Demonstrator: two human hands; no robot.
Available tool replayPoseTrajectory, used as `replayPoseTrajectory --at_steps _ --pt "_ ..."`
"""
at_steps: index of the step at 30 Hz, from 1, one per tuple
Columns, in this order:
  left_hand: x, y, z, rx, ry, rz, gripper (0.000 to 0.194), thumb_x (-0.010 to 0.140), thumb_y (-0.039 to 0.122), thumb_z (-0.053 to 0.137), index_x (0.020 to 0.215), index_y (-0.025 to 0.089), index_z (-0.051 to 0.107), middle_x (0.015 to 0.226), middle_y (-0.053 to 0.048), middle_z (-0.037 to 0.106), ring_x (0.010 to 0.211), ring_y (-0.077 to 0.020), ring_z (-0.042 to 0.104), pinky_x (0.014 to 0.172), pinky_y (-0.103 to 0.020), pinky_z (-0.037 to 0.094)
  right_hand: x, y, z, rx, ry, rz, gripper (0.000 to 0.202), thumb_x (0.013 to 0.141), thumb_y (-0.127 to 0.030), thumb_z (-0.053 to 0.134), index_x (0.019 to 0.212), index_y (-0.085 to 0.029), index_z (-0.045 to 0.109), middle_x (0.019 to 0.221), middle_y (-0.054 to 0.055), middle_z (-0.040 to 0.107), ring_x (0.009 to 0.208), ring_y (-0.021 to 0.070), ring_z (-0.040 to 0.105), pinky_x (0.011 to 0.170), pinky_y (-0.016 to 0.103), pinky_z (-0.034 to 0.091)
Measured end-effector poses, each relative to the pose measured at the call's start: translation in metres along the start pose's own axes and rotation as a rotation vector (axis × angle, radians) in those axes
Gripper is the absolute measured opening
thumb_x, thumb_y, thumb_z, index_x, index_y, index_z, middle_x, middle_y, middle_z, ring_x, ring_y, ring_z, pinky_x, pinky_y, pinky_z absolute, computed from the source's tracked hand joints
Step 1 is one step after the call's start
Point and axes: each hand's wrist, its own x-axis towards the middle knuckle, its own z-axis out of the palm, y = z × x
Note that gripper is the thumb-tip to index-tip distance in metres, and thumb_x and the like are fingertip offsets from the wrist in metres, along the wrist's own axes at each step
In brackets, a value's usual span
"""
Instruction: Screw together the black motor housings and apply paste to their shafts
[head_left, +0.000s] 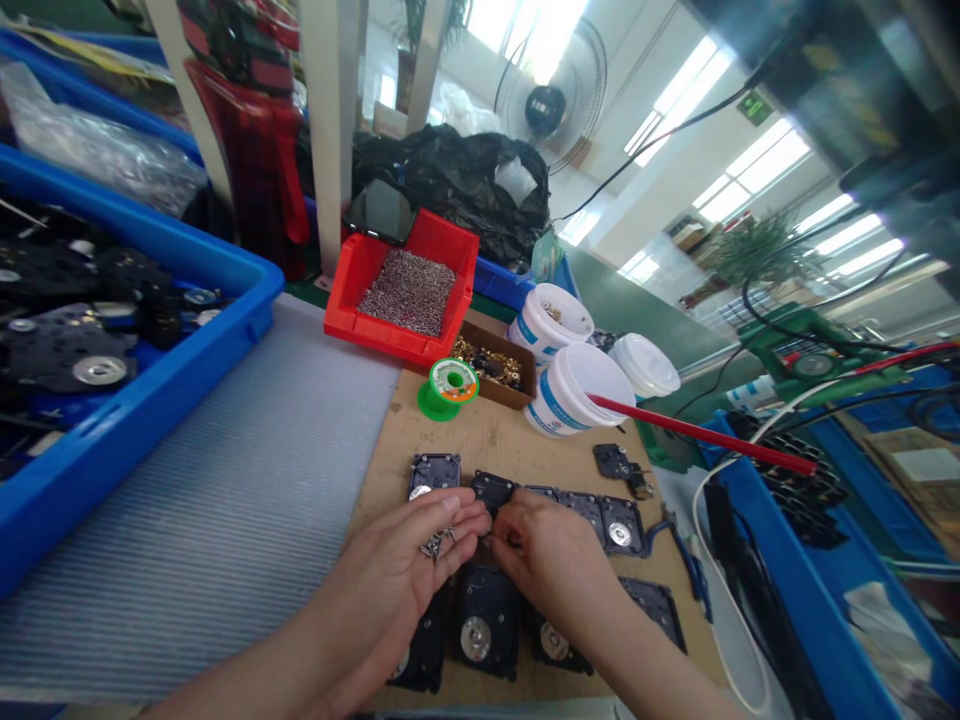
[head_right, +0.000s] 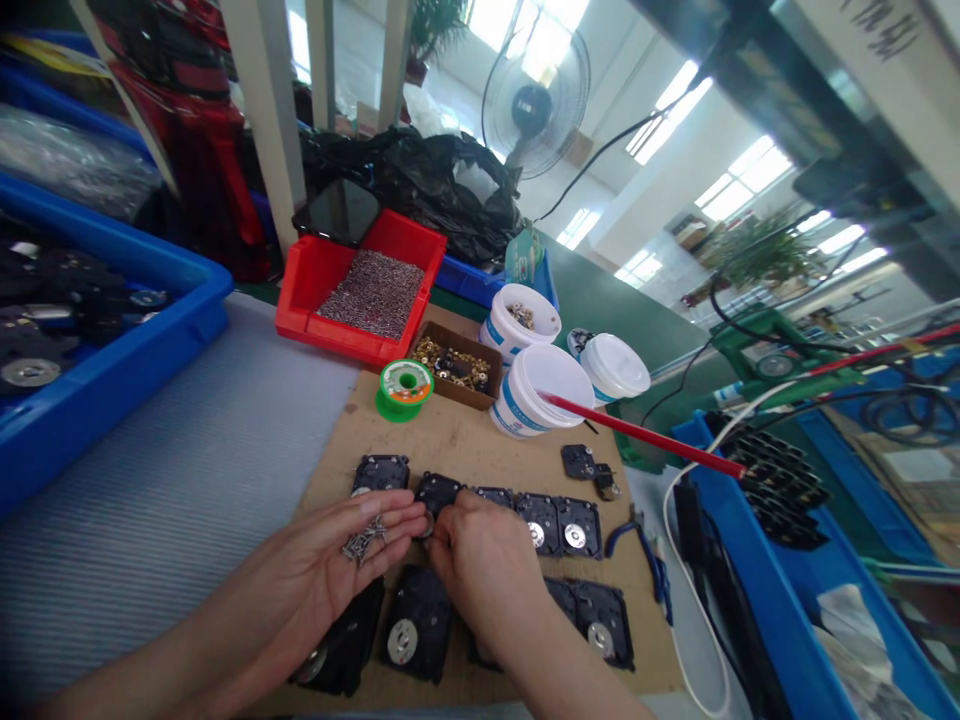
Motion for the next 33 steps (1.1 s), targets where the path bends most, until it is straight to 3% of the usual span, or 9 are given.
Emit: replayPoseTrajectory --at_steps 17,24,29,31,33 --pt "-0.005 0.024 0.006 -0.004 0.063 0.025 0.031 0.094 0.008 0.041 0.090 0.005 0.072 0.105 -0.017 0.075 0.101 -0.0246 0.070 0.100 -0.036 0.052 -0.001 -0.005 0.003 -0.090 0.029 0.017 0.013 0.088 -0.016 0.061 0.080 -0.018 0.071 0.083 0.006 0.068 0.075 0.0219 0.068 0.063 0.029 0.046" --pt "-0.006 0.025 0.001 -0.014 0.071 0.064 0.029 0.092 0.006 0.042 0.094 0.003 0.071 0.110 -0.020 0.073 0.103 -0.0250 0.070 0.102 -0.038 0.051 -0.007 0.004 -0.012 0.012 0.006 -0.024 0.012 0.088 -0.015 0.062 0.086 -0.021 0.072 0.088 0.002 0.067 0.081 0.0182 0.066 0.070 0.026 0.047" --pt "-0.006 0.025 -0.006 -0.016 0.057 0.085 0.029 0.092 0.008 0.043 0.095 0.004 0.072 0.114 -0.020 0.072 0.109 -0.0266 0.067 0.101 -0.035 0.052 -0.009 0.020 -0.024 0.114 0.057 -0.031 0.008 0.083 -0.015 0.067 0.088 -0.021 0.070 0.090 0.003 0.064 0.080 0.0198 0.064 0.071 0.031 0.048" --pt "-0.006 0.026 -0.009 -0.026 0.049 0.094 0.030 0.092 0.008 0.044 0.095 0.003 0.073 0.117 -0.021 0.070 0.111 -0.0274 0.066 0.095 -0.032 0.056 -0.005 0.026 -0.025 0.121 0.116 -0.054 0.020 0.080 -0.018 0.071 0.100 -0.020 0.068 0.099 0.006 0.064 0.089 0.0232 0.063 0.077 0.036 0.050" --pt "-0.009 0.027 -0.012 -0.041 0.040 0.097 0.030 0.092 0.008 0.044 0.094 0.003 0.074 0.119 -0.021 0.070 0.112 -0.0288 0.066 0.091 -0.031 0.058 0.003 0.030 -0.022 0.119 0.170 -0.125 0.052 0.075 -0.021 0.076 0.123 -0.018 0.057 0.118 0.011 0.060 0.107 0.0280 0.058 0.090 0.044 0.048"
